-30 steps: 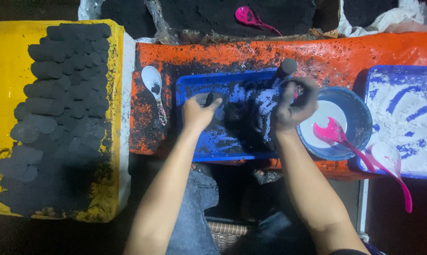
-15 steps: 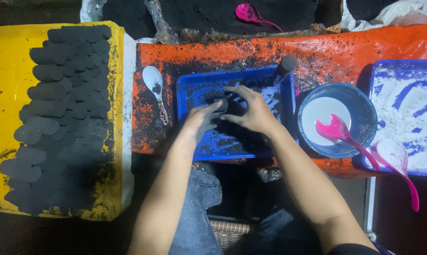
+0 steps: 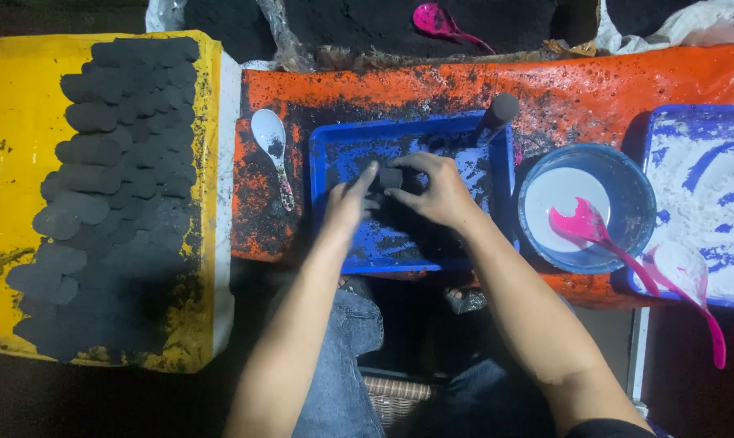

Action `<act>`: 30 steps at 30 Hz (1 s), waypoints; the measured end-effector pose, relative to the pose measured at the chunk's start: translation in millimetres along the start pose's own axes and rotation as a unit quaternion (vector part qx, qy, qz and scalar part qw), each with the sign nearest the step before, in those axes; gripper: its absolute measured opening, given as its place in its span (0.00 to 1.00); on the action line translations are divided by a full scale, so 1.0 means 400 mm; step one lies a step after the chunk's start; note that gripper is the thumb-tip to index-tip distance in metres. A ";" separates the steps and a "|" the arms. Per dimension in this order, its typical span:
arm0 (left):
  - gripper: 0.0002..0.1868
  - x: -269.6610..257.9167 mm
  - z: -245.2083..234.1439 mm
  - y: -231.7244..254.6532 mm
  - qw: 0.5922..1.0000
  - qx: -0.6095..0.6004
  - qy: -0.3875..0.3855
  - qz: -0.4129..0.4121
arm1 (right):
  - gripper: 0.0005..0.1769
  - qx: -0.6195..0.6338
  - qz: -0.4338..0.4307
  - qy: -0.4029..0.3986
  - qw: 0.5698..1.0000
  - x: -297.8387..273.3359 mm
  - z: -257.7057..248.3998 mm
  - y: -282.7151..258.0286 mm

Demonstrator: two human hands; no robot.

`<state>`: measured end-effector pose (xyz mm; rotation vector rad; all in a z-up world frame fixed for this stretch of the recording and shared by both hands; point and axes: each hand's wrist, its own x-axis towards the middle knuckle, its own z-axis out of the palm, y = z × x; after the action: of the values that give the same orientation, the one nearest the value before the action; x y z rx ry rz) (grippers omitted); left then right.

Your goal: The person scoops a dark granular material into a cylindrical metal mold placed in a blue tray. They use a small hammer to compact the material inside the mold, then remove the formed cylindrical briquette and place it on a yellow tray. The process is repeated multiple times.

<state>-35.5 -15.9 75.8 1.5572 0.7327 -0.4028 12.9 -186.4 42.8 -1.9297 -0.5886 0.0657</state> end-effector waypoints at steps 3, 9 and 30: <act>0.36 0.040 0.015 -0.076 0.944 0.183 0.138 0.238 | 0.23 -0.031 -0.004 0.024 0.999 0.001 0.013 0.013; 0.36 0.010 0.052 -0.087 0.901 0.255 0.231 0.265 | 0.22 -0.093 -0.042 0.062 0.993 -0.012 0.054 0.063; 0.22 -0.006 0.054 -0.045 0.893 0.234 0.275 0.270 | 0.19 -0.160 -0.122 0.117 0.973 -0.011 0.097 0.027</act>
<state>-45.7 -37.6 60.9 2.2903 0.6051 0.3252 1.0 -158.7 15.5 -2.1180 -0.7046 -0.4319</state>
